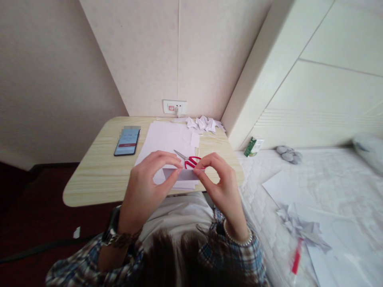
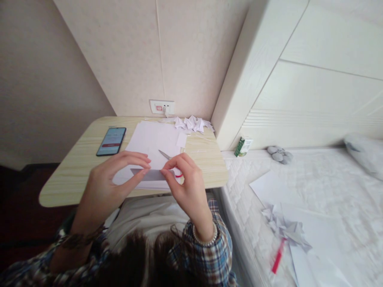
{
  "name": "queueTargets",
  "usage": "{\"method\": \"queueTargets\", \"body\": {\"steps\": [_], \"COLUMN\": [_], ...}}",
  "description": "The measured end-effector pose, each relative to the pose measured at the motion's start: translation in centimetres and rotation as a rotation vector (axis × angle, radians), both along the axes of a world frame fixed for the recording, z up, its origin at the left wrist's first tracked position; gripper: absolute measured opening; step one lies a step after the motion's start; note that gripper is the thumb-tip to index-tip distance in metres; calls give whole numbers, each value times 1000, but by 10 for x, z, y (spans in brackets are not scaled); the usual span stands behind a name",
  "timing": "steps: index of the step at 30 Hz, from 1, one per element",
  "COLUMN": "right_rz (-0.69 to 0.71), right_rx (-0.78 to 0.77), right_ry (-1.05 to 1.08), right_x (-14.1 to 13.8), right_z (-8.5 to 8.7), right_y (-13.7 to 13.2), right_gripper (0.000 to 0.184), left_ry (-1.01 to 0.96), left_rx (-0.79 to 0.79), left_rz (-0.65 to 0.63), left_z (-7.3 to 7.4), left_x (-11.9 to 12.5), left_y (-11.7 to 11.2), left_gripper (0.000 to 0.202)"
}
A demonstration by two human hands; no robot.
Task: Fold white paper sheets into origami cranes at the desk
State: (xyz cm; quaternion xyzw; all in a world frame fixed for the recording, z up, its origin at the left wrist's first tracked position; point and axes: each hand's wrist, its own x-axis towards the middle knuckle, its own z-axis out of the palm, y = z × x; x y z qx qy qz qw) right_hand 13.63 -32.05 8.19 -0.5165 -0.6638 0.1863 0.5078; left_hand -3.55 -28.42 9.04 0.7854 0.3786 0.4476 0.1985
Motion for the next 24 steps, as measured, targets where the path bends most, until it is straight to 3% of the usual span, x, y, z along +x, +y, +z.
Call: {"method": "queueTargets", "body": {"steps": [7,10,12,15,17,20,24], "right_rz": [33,-36,-96,-126,-120,-125,-117], "right_rx": [-1,23,22,-12,-51,-108,-166], "right_ry": [-4,18,49,93,135,234,346], "right_x": [-3,9,17,21,19,11,3], "right_z": [2,4,4,2,0,-3,-7], "right_y": [0,-2,-4,-5,-3,2,5], "right_gripper": [10,11,10,9,9,8,9], "left_ry": [23,63,75,-18,-107,-137,27], "left_rx": [-65,-38,-15,-50,-129,-262,-193], "left_rz": [-57,35,173,258,179,-62,-109], "left_z": [-1,-3,-4,-4,-3,-3,-6], "left_x": [6,-7,-16,-22,-17,-5,5], "left_y": [0,9,15,17,13,7,4], "left_gripper": [9,8,6,4,6,25,22]}}
